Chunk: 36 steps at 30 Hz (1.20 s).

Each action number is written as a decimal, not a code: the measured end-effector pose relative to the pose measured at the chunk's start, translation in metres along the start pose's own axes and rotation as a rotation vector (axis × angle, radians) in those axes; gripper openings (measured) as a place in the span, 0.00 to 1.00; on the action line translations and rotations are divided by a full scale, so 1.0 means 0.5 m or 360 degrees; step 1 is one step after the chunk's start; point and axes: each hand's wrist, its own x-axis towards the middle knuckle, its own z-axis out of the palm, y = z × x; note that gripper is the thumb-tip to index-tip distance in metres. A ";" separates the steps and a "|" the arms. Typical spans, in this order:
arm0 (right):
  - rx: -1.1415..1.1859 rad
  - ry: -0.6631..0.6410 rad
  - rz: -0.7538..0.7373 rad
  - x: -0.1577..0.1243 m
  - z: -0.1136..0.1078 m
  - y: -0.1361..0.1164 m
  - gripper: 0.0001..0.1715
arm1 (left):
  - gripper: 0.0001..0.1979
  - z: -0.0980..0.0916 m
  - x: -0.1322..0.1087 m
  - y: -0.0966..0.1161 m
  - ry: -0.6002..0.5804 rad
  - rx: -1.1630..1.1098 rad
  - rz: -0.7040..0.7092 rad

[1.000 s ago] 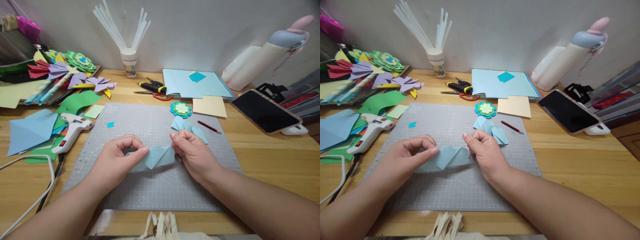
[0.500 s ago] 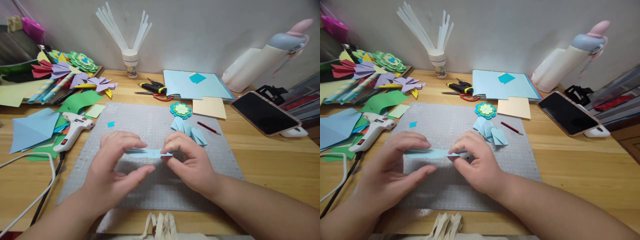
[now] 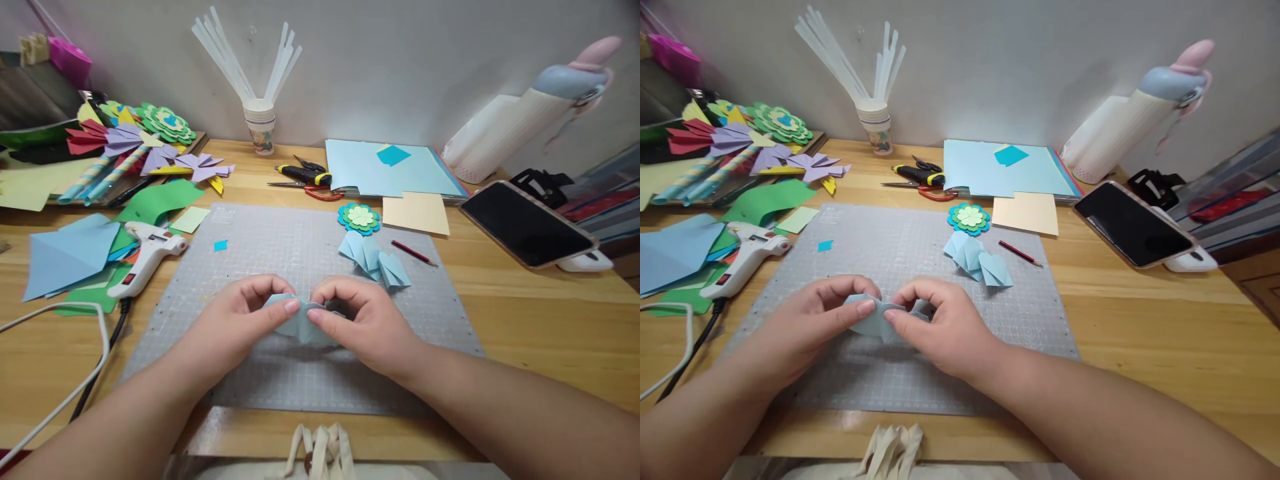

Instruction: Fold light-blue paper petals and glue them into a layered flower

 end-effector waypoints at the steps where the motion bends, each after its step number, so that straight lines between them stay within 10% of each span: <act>1: 0.0019 -0.0018 0.0037 0.000 0.000 0.000 0.04 | 0.08 -0.001 0.001 -0.002 -0.0046 -0.0078 -0.0027; 9: 0.0139 -0.0133 0.0047 0.001 0.003 0.005 0.05 | 0.11 -0.003 0.005 -0.008 -0.0341 -0.0480 -0.0341; 18: -0.0115 0.0213 -0.0205 0.000 0.003 0.002 0.05 | 0.03 0.005 0.001 -0.019 0.0421 0.0630 0.0841; 36: -0.0173 0.0278 -0.0428 -0.012 0.009 0.015 0.05 | 0.08 0.018 -0.005 -0.023 0.0252 0.0352 0.0842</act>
